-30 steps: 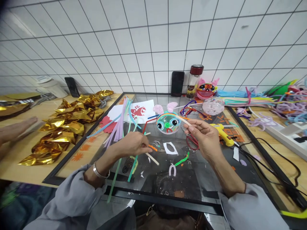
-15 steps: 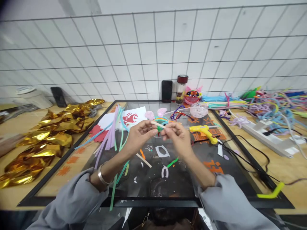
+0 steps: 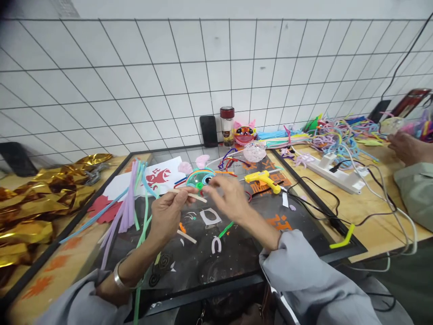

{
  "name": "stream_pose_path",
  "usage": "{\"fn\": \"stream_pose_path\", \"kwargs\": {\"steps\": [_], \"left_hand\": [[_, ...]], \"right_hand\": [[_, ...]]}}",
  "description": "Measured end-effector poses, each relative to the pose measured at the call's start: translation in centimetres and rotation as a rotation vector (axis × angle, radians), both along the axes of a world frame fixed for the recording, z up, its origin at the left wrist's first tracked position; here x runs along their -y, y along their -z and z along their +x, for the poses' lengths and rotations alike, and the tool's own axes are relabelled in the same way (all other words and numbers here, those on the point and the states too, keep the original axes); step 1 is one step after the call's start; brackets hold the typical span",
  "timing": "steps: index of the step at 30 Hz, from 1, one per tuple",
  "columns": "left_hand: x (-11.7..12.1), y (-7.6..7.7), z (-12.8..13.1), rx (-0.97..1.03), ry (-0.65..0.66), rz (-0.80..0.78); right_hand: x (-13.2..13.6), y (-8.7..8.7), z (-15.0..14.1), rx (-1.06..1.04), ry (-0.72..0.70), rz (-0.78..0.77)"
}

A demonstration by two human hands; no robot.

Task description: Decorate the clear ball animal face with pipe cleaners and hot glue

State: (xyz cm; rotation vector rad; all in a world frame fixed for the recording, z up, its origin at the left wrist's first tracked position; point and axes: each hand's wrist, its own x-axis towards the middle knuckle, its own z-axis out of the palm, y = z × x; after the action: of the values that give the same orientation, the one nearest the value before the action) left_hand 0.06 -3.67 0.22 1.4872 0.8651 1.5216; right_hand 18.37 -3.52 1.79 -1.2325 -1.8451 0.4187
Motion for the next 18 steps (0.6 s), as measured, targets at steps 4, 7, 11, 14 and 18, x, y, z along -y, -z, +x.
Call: {"fn": "stream_pose_path", "kwargs": {"steps": [4, 7, 11, 14, 18], "left_hand": [[0.2, 0.0, -0.3, -0.019, -0.099, -0.016], [0.3, 0.0, -0.5, -0.067, -0.146, 0.031], [0.2, -0.1, -0.7, -0.084, -0.226, 0.066], [0.0, 0.1, -0.8, -0.062, -0.236, 0.068], [-0.2, 0.5, -1.0, -0.015, -0.168, 0.011]], "right_hand": [[-1.4, 0.2, 5.5, 0.677, 0.652, -0.126], [-2.3, 1.5, 9.0, 0.875, 0.759, -0.353], [-3.2, 2.8, 11.5, 0.897, 0.710, -0.436], [-3.5, 2.8, 12.2, 0.835, 0.724, -0.458], [-3.3, 2.4, 12.2, 0.597, 0.837, -0.338]]}}
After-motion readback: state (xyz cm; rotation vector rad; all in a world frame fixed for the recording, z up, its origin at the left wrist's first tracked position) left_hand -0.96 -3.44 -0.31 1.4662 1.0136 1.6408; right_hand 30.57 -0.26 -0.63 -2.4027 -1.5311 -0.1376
